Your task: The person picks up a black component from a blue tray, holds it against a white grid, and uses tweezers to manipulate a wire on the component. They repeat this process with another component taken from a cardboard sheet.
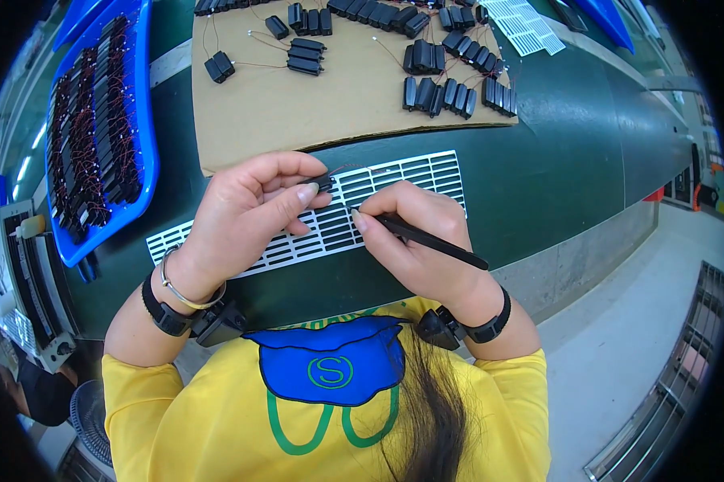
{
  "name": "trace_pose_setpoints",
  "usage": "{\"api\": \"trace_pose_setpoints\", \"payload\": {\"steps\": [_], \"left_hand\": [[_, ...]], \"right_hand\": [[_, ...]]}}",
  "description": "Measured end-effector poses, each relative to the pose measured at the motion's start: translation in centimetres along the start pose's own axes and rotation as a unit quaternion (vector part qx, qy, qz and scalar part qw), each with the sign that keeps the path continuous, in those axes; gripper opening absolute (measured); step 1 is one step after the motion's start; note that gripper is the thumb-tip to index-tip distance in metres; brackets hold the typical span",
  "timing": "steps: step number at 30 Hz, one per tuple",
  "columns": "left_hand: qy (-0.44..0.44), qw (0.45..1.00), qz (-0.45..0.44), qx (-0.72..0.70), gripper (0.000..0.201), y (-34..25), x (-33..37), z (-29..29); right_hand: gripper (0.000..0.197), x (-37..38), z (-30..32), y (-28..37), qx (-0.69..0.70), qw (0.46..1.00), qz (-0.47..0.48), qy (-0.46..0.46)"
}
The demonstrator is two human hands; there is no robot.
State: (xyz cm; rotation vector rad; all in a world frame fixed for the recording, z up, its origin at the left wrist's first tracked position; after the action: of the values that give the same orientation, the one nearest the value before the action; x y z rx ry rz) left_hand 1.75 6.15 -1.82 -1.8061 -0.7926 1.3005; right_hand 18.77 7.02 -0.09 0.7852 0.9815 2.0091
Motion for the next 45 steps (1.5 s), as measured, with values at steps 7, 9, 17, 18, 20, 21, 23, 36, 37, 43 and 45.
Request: {"api": "trace_pose_setpoints", "payload": {"steps": [7, 9, 17, 18, 20, 21, 23, 36, 37, 43, 45], "left_hand": [[-0.003, 1.0, 0.0, 0.006, 0.024, -0.1, 0.0, 0.1], [-0.005, 1.0, 0.01, -0.009, 0.024, -0.1, 0.1, 0.1], [-0.007, 0.999, -0.003, -0.045, 0.022, -0.3, -0.1, 0.3], [-0.006, 0.998, -0.003, -0.057, 0.022, -0.4, -0.1, 0.3], [0.008, 0.997, -0.006, -0.073, 0.022, -0.7, -0.3, 0.4], [0.022, 0.996, -0.007, -0.088, 0.022, -0.9, -0.4, 0.4], [0.037, 0.994, -0.008, -0.102, 0.022, -1.0, -0.4, 0.3], [0.084, 0.96, 0.085, -0.252, 0.027, 0.6, -0.6, -0.9], [0.084, 0.962, 0.082, -0.245, 0.027, 0.6, -0.6, -1.0], [0.088, 0.967, 0.075, -0.229, 0.029, 0.6, -0.6, -0.9], [0.088, 0.967, 0.075, -0.225, 0.029, 0.6, -0.5, -0.9]], "right_hand": [[0.01, -0.4, -0.1, -0.2, 0.021, 0.998, 0.054, 0.001], [0.011, -0.4, -0.2, 0.8, -0.025, 0.99, 0.14, 0.019], [0.01, -0.9, 0.5, 0.7, 0.155, 0.975, 0.153, -0.03], [0.009, -1.1, 0.9, 0.0, 0.259, 0.961, 0.063, -0.079], [0.008, -1.5, 1.1, -0.7, 0.358, 0.924, -0.027, -0.129], [0.008, -1.6, 1.1, -0.7, 0.387, 0.914, -0.017, -0.122], [0.009, -1.9, 1.1, -0.5, 0.443, 0.89, 0.003, -0.109], [0.007, -2.7, 0.4, -0.9, 0.37, 0.906, -0.077, -0.192], [0.007, -2.6, 0.4, -0.9, 0.369, 0.907, -0.083, -0.188], [0.007, -2.6, 0.2, -1.0, 0.349, 0.917, -0.098, -0.17], [0.007, -2.4, 0.1, -1.0, 0.35, 0.917, -0.099, -0.166]]}}
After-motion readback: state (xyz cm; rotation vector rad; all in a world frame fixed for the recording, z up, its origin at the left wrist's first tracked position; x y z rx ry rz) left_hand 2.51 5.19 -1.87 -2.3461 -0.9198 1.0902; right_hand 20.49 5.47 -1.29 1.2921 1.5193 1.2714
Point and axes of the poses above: each hand's wrist, its own x-axis towards the middle knuckle, its own z-axis out of the back of the hand, y = z × x, the point moved 4 cm from there along x, towards the middle knuckle, and after that the axes turned 6 degrees about z, right-handed, at the moved point
